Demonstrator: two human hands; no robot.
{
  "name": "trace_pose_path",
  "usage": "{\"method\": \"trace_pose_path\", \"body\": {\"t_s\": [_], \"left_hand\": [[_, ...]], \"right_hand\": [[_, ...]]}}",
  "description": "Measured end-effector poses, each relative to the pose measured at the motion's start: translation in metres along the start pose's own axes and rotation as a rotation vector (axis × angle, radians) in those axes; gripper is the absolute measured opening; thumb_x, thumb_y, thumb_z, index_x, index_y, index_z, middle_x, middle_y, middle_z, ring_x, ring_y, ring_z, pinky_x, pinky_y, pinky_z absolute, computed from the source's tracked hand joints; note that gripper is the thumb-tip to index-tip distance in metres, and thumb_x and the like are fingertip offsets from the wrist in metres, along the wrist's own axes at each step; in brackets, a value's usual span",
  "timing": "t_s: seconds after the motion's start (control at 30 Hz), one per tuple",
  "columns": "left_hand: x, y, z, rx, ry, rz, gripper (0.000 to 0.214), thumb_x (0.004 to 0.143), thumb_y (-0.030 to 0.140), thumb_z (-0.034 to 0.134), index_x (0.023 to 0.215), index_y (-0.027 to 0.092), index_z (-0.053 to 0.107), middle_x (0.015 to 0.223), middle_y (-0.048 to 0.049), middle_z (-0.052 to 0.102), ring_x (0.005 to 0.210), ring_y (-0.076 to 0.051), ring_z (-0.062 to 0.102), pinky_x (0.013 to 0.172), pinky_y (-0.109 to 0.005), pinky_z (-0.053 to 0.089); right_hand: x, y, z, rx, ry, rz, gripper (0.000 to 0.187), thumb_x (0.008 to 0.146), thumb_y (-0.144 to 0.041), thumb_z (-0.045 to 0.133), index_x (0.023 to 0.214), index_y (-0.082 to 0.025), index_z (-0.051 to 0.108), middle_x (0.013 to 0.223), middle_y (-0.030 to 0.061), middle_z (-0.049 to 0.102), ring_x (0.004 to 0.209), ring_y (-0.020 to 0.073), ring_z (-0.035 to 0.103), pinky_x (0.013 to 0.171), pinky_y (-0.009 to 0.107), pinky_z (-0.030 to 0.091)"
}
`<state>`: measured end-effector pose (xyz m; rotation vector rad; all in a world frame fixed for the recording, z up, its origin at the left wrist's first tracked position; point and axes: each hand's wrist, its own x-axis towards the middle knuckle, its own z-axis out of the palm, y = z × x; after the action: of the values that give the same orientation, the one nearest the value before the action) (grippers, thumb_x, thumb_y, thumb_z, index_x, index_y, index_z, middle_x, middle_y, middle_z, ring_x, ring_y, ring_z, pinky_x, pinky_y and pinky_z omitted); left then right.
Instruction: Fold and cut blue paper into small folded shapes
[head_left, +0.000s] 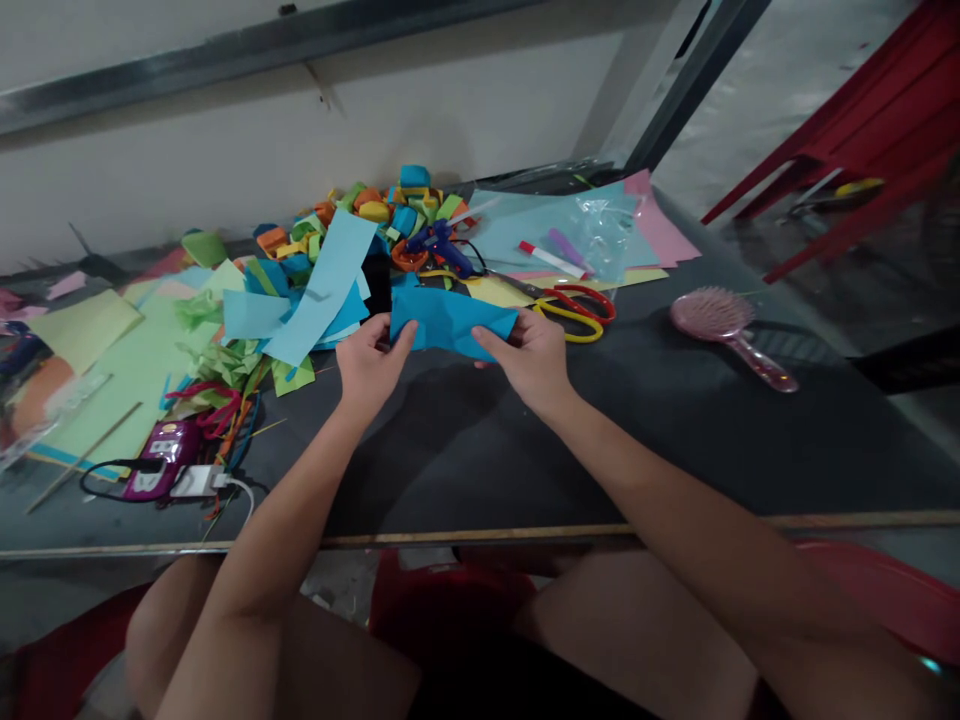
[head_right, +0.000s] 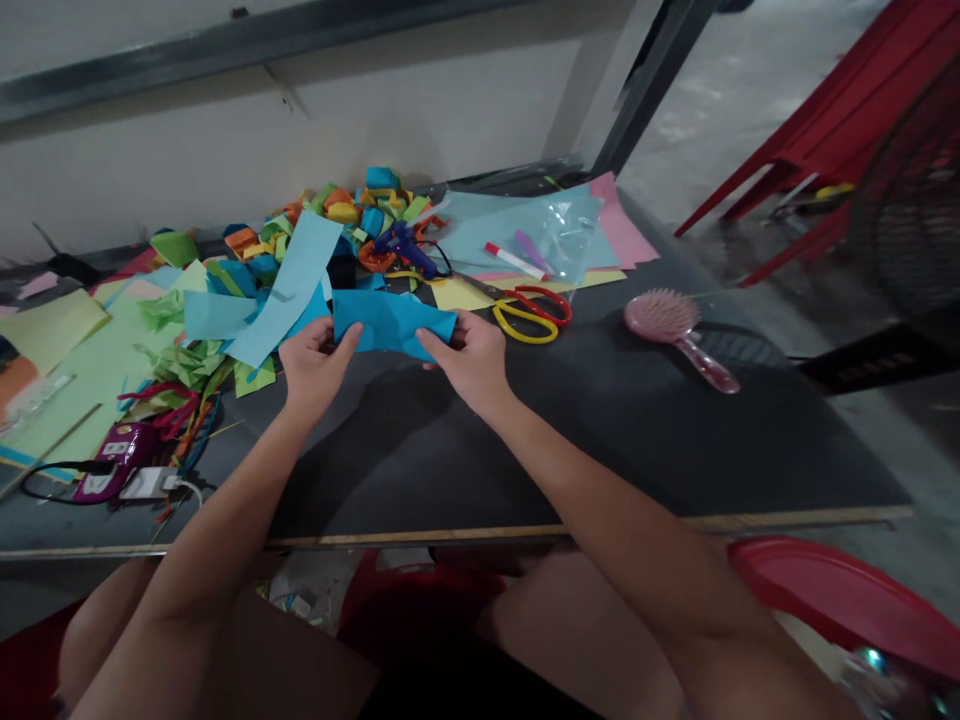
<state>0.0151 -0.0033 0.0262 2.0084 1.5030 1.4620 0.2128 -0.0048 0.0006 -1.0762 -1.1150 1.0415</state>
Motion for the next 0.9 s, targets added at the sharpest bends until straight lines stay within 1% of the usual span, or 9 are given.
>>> {"method": "trace_pose_path", "body": {"t_s": [0.1, 0.2, 0.27, 0.33, 0.4, 0.47, 0.6, 0.77, 0.9], "left_hand": [[-0.002, 0.002, 0.001, 0.004, 0.014, 0.005, 0.028, 0.084, 0.039, 0.065, 0.066, 0.021, 0.056, 0.054, 0.003, 0.046, 0.051, -0.01, 0.039, 0.052, -0.028, 0.028], [-0.002, -0.002, 0.004, -0.143, -0.015, -0.036, 0.018, 0.084, 0.039, 0.066, 0.079, 0.022, 0.065, 0.065, 0.0002, 0.059, 0.058, -0.012, 0.051, 0.055, -0.028, 0.038], [0.0, -0.006, 0.004, -0.264, -0.017, -0.05, 0.017, 0.084, 0.039, 0.066, 0.084, 0.023, 0.069, 0.072, -0.0011, 0.065, 0.066, -0.015, 0.058, 0.059, -0.028, 0.045], [0.004, -0.01, 0.002, -0.319, 0.015, 0.011, 0.013, 0.083, 0.037, 0.068, 0.086, 0.025, 0.072, 0.081, -0.0018, 0.07, 0.078, -0.018, 0.065, 0.069, -0.032, 0.052], [0.009, -0.011, -0.002, -0.297, 0.058, 0.146, 0.008, 0.083, 0.034, 0.069, 0.081, 0.028, 0.074, 0.094, -0.0016, 0.071, 0.094, -0.02, 0.066, 0.08, -0.037, 0.054], [0.014, -0.012, -0.007, -0.258, 0.101, 0.261, 0.014, 0.084, 0.031, 0.066, 0.072, 0.03, 0.073, 0.105, -0.0003, 0.07, 0.103, -0.021, 0.064, 0.082, -0.038, 0.054], [0.02, -0.016, -0.011, -0.212, 0.096, 0.309, 0.023, 0.083, 0.028, 0.065, 0.061, 0.026, 0.071, 0.114, -0.0018, 0.064, 0.107, -0.023, 0.062, 0.074, -0.035, 0.053], [0.019, -0.023, -0.008, -0.175, 0.09, 0.283, 0.019, 0.082, 0.026, 0.065, 0.064, 0.025, 0.071, 0.114, -0.0031, 0.061, 0.105, -0.023, 0.061, 0.07, -0.035, 0.052], [0.019, -0.024, -0.008, -0.178, 0.095, 0.304, 0.018, 0.082, 0.024, 0.065, 0.065, 0.025, 0.07, 0.115, -0.0024, 0.059, 0.108, -0.024, 0.06, 0.068, -0.034, 0.052]], "right_hand": [[-0.003, 0.0, 0.002, -0.006, -0.015, -0.002, 0.027, 0.067, -0.042, 0.08, 0.078, -0.022, 0.066, 0.068, -0.0002, 0.068, 0.06, 0.0189, 0.065, 0.052, 0.035, 0.06], [-0.004, -0.001, 0.003, -0.027, -0.006, -0.041, 0.028, 0.069, -0.042, 0.079, 0.084, -0.022, 0.067, 0.068, -0.0011, 0.068, 0.06, 0.0185, 0.065, 0.053, 0.035, 0.059], [-0.004, -0.004, 0.001, -0.069, 0.013, -0.126, 0.024, 0.071, -0.04, 0.078, 0.084, -0.023, 0.068, 0.073, -0.0002, 0.071, 0.066, 0.0201, 0.067, 0.061, 0.038, 0.06], [-0.002, -0.008, -0.004, -0.126, 0.014, -0.304, 0.012, 0.073, -0.035, 0.077, 0.079, -0.026, 0.07, 0.089, 0.0021, 0.075, 0.088, 0.0245, 0.07, 0.081, 0.045, 0.058], [0.002, -0.013, -0.01, -0.198, 0.006, -0.51, 0.003, 0.075, -0.027, 0.075, 0.073, -0.028, 0.072, 0.111, 0.0016, 0.073, 0.115, 0.0283, 0.062, 0.103, 0.051, 0.047], [0.007, -0.016, -0.017, -0.286, 0.025, -0.637, 0.011, 0.076, -0.021, 0.071, 0.068, -0.029, 0.073, 0.127, -0.0021, 0.066, 0.13, 0.0301, 0.051, 0.112, 0.055, 0.037], [0.017, -0.018, -0.026, -0.44, 0.027, -0.69, 0.021, 0.077, -0.015, 0.062, 0.065, -0.028, 0.072, 0.14, -0.0079, 0.055, 0.137, 0.0321, 0.043, 0.114, 0.06, 0.032], [0.018, -0.017, -0.028, -0.373, -0.01, -0.73, 0.028, 0.072, -0.004, 0.06, 0.069, -0.029, 0.074, 0.142, -0.0067, 0.053, 0.137, 0.0308, 0.043, 0.109, 0.051, 0.042], [0.019, -0.016, -0.029, -0.399, 0.004, -0.72, 0.03, 0.07, -0.003, 0.059, 0.07, -0.03, 0.074, 0.139, -0.0075, 0.055, 0.137, 0.0309, 0.044, 0.109, 0.053, 0.042]]}}
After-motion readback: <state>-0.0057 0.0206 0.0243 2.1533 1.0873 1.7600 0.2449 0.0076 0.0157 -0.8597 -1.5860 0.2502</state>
